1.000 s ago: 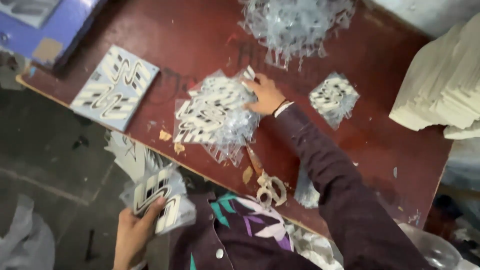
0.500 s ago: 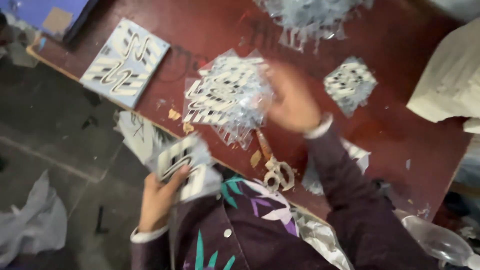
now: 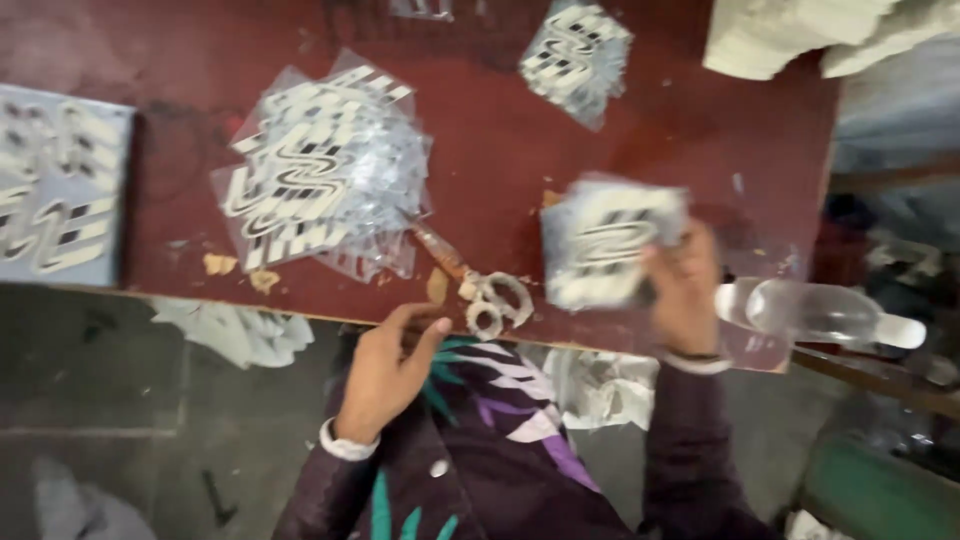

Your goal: Trimming excess plastic from printed stickers using scissors and sorting them into piles.

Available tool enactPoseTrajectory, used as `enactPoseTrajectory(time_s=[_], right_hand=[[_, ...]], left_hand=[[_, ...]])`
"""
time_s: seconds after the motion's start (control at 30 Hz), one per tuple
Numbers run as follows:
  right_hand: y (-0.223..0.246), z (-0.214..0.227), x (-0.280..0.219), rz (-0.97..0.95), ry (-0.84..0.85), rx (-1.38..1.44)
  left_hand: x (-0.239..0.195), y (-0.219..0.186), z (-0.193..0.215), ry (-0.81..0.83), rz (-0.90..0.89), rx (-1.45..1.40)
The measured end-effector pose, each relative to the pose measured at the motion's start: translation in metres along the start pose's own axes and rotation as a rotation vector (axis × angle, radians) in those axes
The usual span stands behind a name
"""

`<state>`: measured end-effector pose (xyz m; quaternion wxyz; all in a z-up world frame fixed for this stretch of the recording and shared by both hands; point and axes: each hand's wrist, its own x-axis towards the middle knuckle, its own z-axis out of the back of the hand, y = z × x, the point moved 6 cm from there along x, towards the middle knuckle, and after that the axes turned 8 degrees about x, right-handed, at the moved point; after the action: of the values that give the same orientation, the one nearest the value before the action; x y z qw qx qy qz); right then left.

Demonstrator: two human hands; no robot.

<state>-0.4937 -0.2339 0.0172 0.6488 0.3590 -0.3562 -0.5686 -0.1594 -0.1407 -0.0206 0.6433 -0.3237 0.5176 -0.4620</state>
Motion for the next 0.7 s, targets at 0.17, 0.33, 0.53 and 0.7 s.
enactPoseTrajectory(time_s=[0.17, 0.33, 0.53, 0.7], right_hand=[[0.038, -0.01, 0.009, 0.264, -0.279, -1.14], [0.08, -0.136, 0.001, 0.402, 0.011, -0.306], [-0.012, -0.188, 0.003, 0.229, 0.191, -0.321], [0.066, -0.192, 0.026, 0.401, 0.109, -0.564]], left_hand=[[-0.006, 0.029, -0.008, 0.048, 0.037, 0.119], [-0.021, 0.027, 0.002, 0.046, 0.07, 0.104], [-0.053, 0.062, 0.051, -0.147, 0.181, -0.191], [-0.1, 0.123, 0.099, -0.442, 0.27, -0.17]])
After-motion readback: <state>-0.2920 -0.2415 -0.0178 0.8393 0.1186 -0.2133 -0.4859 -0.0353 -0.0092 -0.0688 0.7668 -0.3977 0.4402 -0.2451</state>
